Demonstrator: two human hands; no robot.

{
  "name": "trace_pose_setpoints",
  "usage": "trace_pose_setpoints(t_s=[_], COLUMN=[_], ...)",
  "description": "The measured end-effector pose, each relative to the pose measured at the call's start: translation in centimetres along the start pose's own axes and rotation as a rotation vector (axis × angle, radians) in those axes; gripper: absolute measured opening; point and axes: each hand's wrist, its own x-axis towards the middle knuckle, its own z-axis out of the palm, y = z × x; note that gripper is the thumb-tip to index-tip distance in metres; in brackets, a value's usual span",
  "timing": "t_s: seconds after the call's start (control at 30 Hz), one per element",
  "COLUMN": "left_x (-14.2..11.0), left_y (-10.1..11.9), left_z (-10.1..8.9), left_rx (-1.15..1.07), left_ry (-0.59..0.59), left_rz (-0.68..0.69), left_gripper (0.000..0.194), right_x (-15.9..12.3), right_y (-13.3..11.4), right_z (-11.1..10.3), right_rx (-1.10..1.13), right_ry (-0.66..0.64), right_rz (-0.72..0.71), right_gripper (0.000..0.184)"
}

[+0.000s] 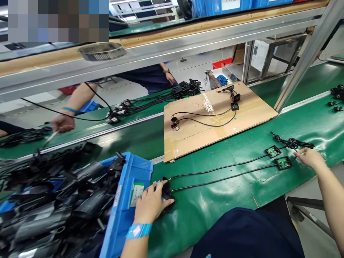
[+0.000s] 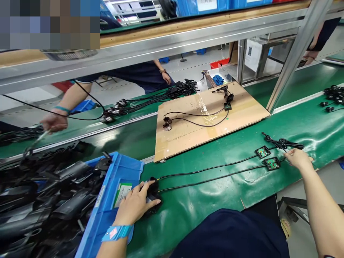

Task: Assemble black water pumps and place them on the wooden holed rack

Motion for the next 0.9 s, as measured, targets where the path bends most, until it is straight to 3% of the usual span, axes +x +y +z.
trace_pose_setpoints(t_s=[0.07,0.13,0.23,0.3,0.47,0.67,0.9], left_x=[0.0,0.0,0.1,0.2,0.7,0.6,-0.2], left_y=[0.1,0.3,0.3,0.2,-0.2,-0.2,0.2], left_z=[-0.1,-0.2,-0.3,-0.2,0.5,0.7,0.7], left_rx=[0.012,0.023,0.031,0.032,0.041,0.023,-0.063], left_ry=[-0.013,-0.021,-0.016,-0.015,-0.013,0.001,0.024], left_rz=[-0.005,-0.001,0.011,0.017,0.038,0.042,0.024], left_gripper=[0.071,0.071,0.071,0.071,0.071,0.072,0.076], right_x=[-2.6,-6.1,-11.4,-13.8,-15.0,-14.8,-14.9], right_y=[-0.3,-1.0,-2.1,-2.4,-2.0,-2.3,-1.5], right_z=[0.2,0.6,1.7,2.6,4.2,4.4,6.4], right_rx=[-0.034,0.009,0.056,0.045,0.035,-0.092,-0.144], right_ry=[0.106,0.217,0.174,0.126,0.182,0.174,0.328], right_rz=[-0.04,-0.258,-0.618,-0.712,-0.707,-0.687,-0.695], right_gripper=[0.052,0.045,0.035,0.034,0.033,0.034,0.041])
